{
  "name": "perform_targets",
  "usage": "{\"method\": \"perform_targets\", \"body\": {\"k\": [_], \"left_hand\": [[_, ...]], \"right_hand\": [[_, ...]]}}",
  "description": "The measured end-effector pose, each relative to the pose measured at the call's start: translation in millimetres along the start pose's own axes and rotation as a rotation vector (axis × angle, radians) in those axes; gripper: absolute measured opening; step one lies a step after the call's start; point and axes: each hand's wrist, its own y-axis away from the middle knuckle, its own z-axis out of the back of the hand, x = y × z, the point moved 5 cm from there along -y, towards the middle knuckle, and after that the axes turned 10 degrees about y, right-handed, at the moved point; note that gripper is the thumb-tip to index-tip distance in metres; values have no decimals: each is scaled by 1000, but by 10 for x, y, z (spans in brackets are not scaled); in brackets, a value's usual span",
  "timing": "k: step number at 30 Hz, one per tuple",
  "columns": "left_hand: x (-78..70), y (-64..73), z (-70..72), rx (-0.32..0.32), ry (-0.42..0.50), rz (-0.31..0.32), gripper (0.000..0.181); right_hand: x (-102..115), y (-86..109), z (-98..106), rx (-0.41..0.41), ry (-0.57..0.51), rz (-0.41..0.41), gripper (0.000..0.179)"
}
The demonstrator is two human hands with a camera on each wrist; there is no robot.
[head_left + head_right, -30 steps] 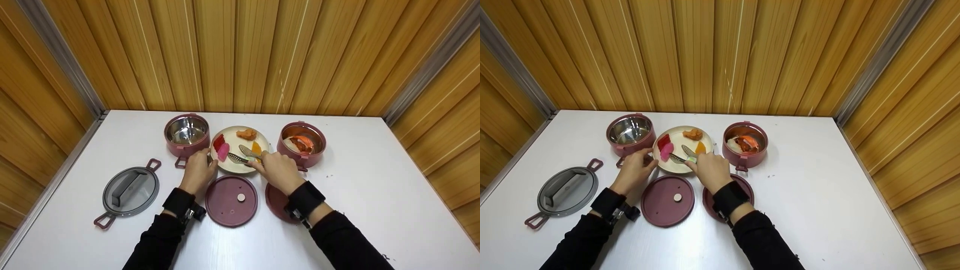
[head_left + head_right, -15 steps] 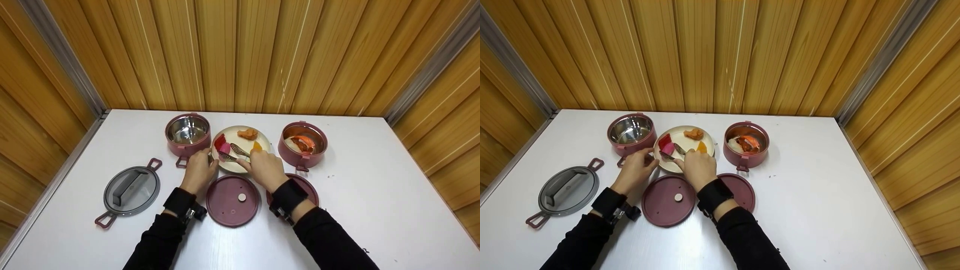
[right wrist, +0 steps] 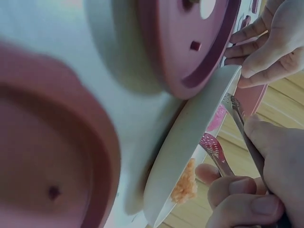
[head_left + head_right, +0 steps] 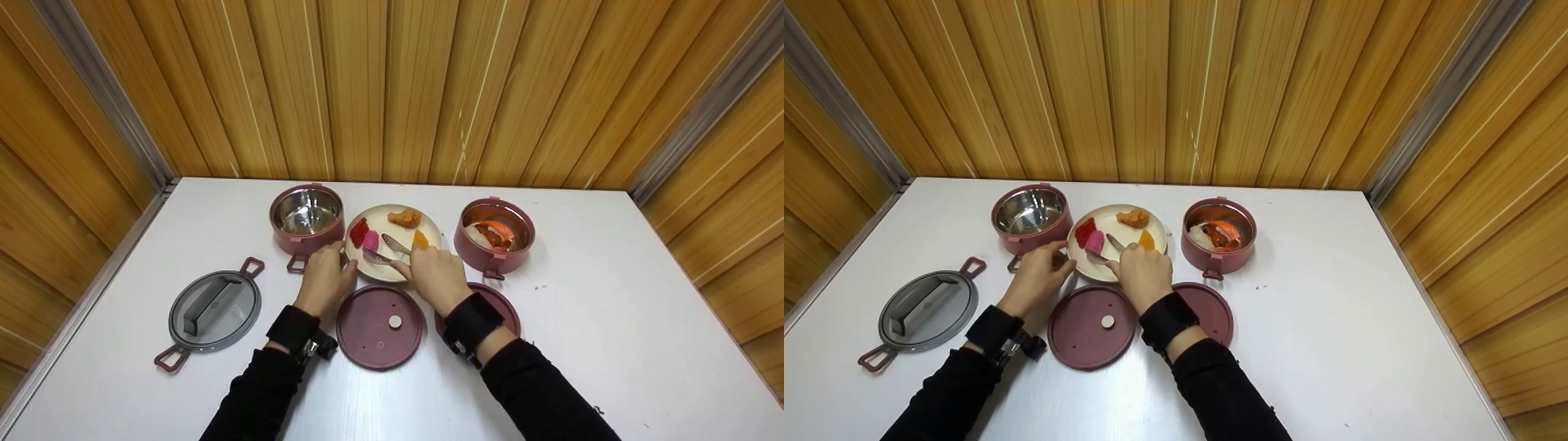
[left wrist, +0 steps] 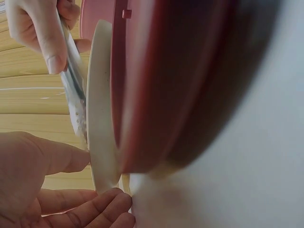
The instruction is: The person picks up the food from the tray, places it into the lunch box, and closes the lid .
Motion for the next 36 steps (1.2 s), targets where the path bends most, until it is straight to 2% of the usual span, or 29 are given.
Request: {"method": "perform_targets", "body": {"k": [5, 7, 10, 12, 16, 18, 21, 25, 26, 28, 31, 36], "left_hand": [[-11, 4, 19, -11, 9, -10, 47], [-10, 3, 22, -13, 11, -14, 48], [6, -5, 18, -7, 7, -8, 48], [18, -8, 14, -4, 6, -5, 48], [20, -4, 16, -9, -4, -19, 48], [19, 3, 20, -11, -7, -21, 48], [20, 16, 31, -11, -1, -12, 49], [12, 29, 41, 2, 19, 16, 52], [9, 29, 40, 8, 23, 25, 52], [-1, 30, 37, 14, 33, 36, 53], [-25, 29, 38, 13, 41, 29, 52], [-46, 17, 26, 4, 31, 17, 51]], "right_hand": [[-139, -19, -65, 24, 1, 6, 54], [-242, -64, -237, -13, 23, 18, 60], [-332, -88, -354, -47, 43, 23, 65], [-333, -84, -327, -36, 39, 17, 67], [-203, -19, -50, 43, -8, 2, 58], [-164, -35, -68, 44, -11, 2, 55], [-197, -168, -410, -17, 4, 11, 59], [-251, -372, -878, -55, 3, -14, 72], [-232, -392, -883, -45, -3, -26, 72], [-264, -457, -1023, -41, 1, -43, 75], [-316, -512, -1136, -42, 19, -58, 73], [-356, -522, -1090, -25, 2, -70, 68]]}}
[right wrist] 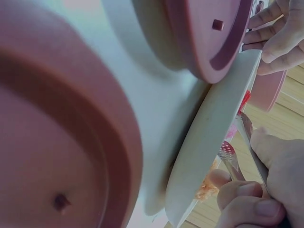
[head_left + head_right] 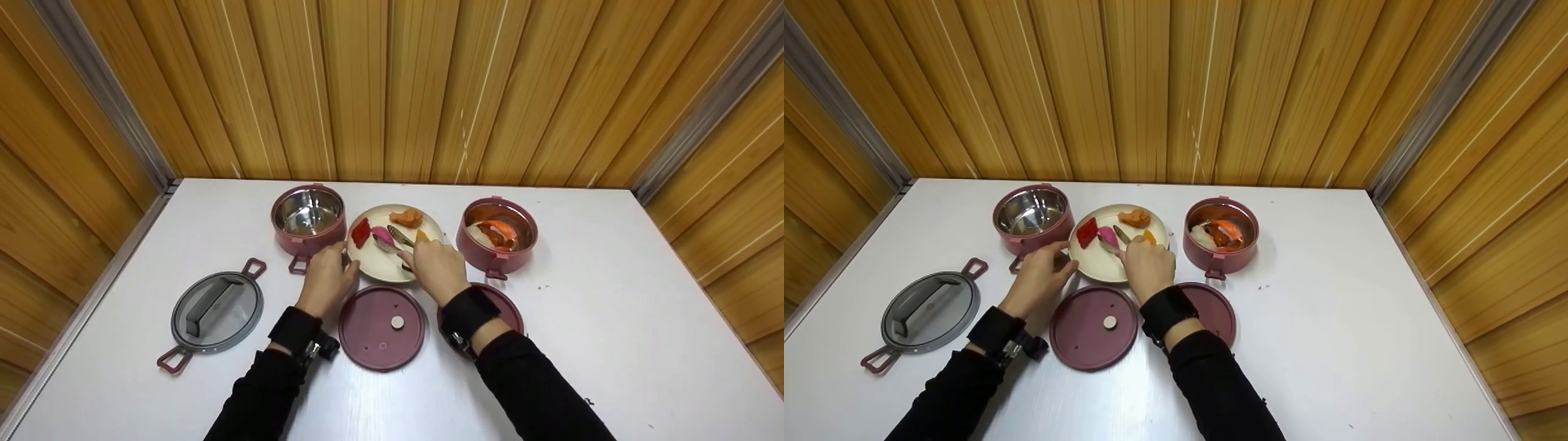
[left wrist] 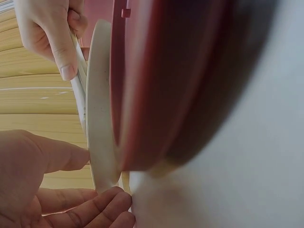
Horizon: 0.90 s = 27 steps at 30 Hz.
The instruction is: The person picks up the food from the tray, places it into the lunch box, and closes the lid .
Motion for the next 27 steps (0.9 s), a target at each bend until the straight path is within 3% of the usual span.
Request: {"method": "perform_targets", "body": {"k": [7, 13, 19, 21, 26, 27], "left_hand": [[-7, -9, -29, 7, -13, 2, 52], [-30, 6, -27, -10, -7, -27, 50], [-44, 19, -22, -9, 4, -26, 52], [-43, 19, -20, -4, 11, -23, 54], [-44, 16, -10, -1, 46, -18, 59], [-46, 14, -9, 0, 54, -18, 61]], "right_hand": [[-46, 12, 24, -13, 15, 8, 58], [47, 168, 433, -60, 5, 14, 51], [147, 322, 842, -1, -24, 17, 42], [102, 298, 753, -16, -12, 30, 43], [-141, 79, 92, -102, 41, 61, 53], [-136, 111, 166, -90, 31, 65, 55]]}}
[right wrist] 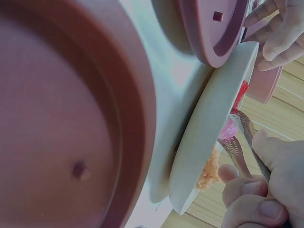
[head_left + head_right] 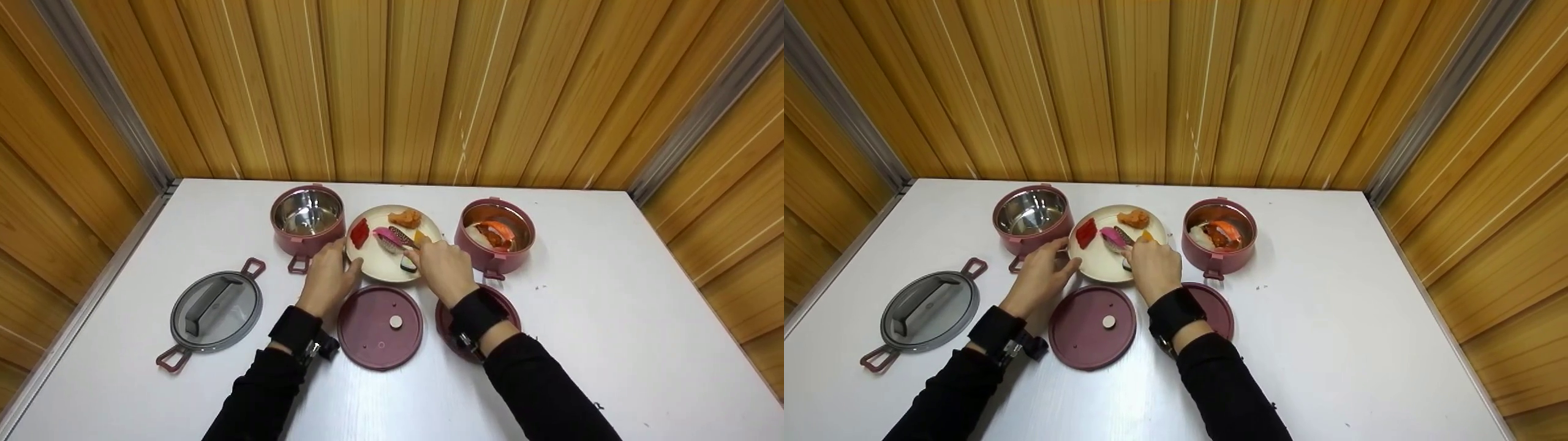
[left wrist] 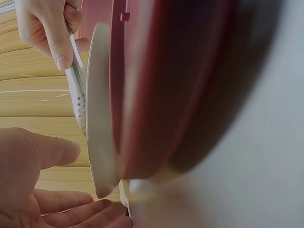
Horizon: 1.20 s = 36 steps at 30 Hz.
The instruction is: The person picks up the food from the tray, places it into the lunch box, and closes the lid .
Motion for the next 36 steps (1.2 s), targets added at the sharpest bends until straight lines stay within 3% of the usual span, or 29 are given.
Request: {"method": "perform_targets", "body": {"k": [3, 6, 11, 16, 23, 36], "left_hand": [[-5, -6, -9, 3, 18, -14, 64], [0, -29, -42, 9, 28, -50, 66], [-1, -83, -110, 17, 2, -104, 72], [-3, -123, -176, 20, -3, -133, 73], [-48, -165, -262, 45, 8, -157, 71], [-147, -423, -602, 149, -20, -176, 75]], "right_hand": [[-8, 37, 96, 2, -12, 8, 57], [33, 108, 362, -2, -6, 11, 53], [28, 180, 627, -18, -15, -7, 49], [-47, 225, 709, -27, -5, -10, 51], [-72, 342, 1098, 0, -52, -2, 45], [-378, 464, 1345, -7, -72, -75, 43]]}}
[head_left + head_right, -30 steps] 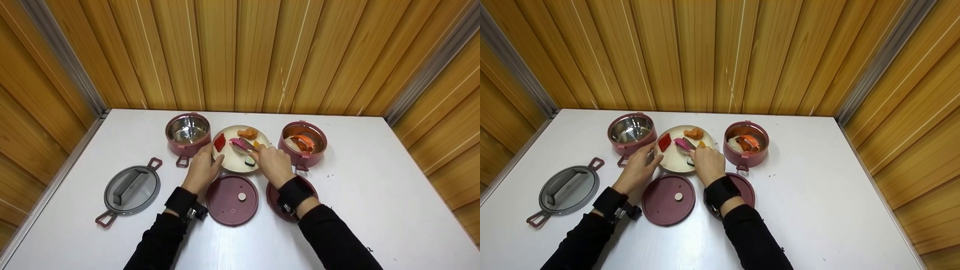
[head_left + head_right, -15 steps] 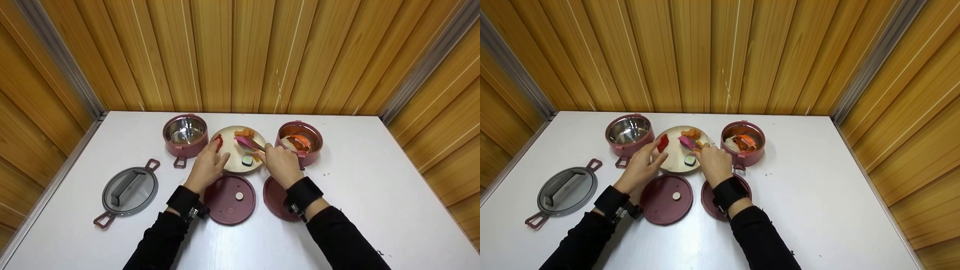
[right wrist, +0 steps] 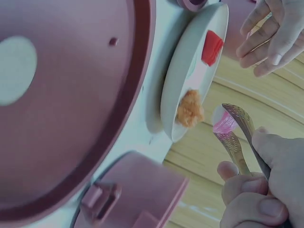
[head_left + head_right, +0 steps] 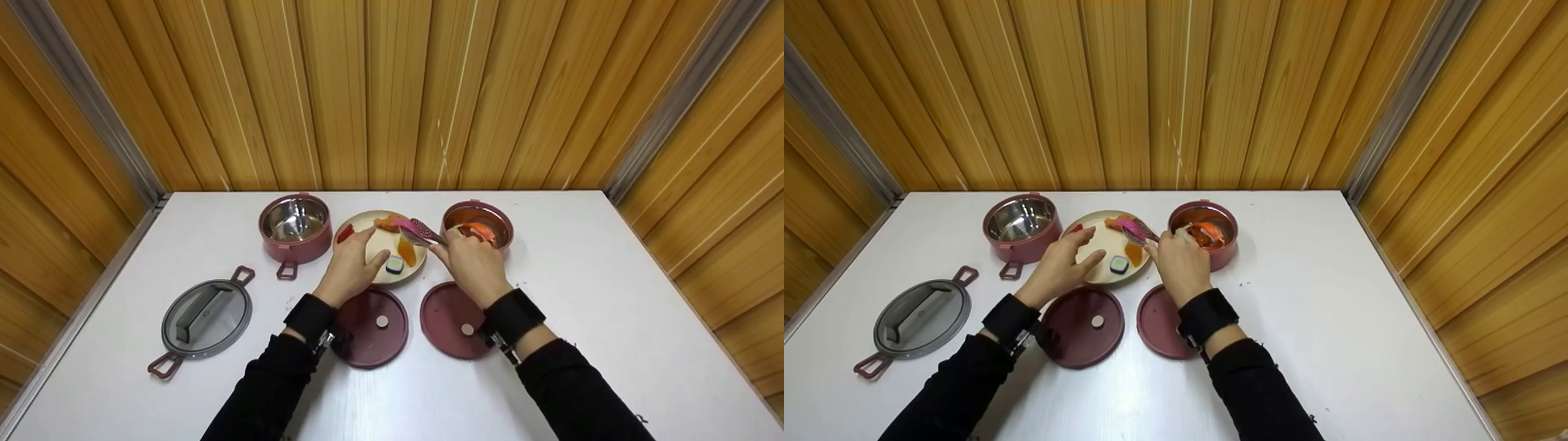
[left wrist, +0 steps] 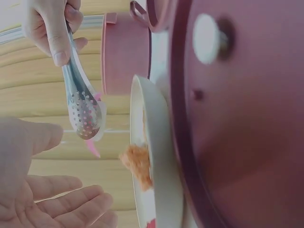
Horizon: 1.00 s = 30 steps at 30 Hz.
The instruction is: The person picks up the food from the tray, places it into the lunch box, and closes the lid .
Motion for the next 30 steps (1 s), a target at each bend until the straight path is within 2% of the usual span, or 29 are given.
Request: {"method": "perform_targets", "body": {"k": [1, 5, 6, 8, 10, 11, 12, 13, 18, 20, 22, 26, 27, 28, 30], "left_hand": [[-33, -22, -20, 1, -1, -2, 74], [-611, 64, 153, 32, 59, 13, 65], [-752, 90, 189, 31, 59, 0, 62], [-1074, 147, 280, 64, 89, 12, 57], [-1144, 99, 226, 84, 110, 15, 54], [-1184, 90, 213, 87, 89, 0, 54], [-1103, 17, 121, 81, 73, -21, 52], [-1038, -61, 34, 97, 81, -7, 52], [-464, -557, -593, 124, 16, -22, 66], [-441, -651, -751, 152, 1, -20, 72], [-452, -724, -890, 172, -15, -28, 73], [-602, -751, -1056, 189, -21, -37, 70], [-782, -664, -971, 194, -32, -39, 69], [-816, -648, -984, 194, -28, -49, 69], [-1030, -557, -913, 214, -38, -43, 65]], "right_hand": [[-36, 6, 14, 7, -9, -8, 42], [-178, 45, 84, 30, -10, -22, 41], [-217, 58, 105, 30, -2, -23, 41], [-300, 82, 143, 28, 13, -30, 42], [-392, 105, 177, 24, 27, -38, 42], [-441, 117, 194, 22, 35, -44, 43], [-492, 129, 207, 22, 41, -49, 43], [-541, 139, 217, 24, 44, -55, 43], [-771, 179, 241, 27, 58, -86, 45], [-853, 192, 240, 23, 62, -98, 45], [-922, 202, 230, 23, 62, -110, 47], [-1009, 208, 206, 38, 67, -121, 51], [-1021, 208, 202, 43, 71, -120, 51], [-1030, 207, 200, 48, 78, -115, 52], [-1042, 208, 205, 55, 93, -102, 52]]}}
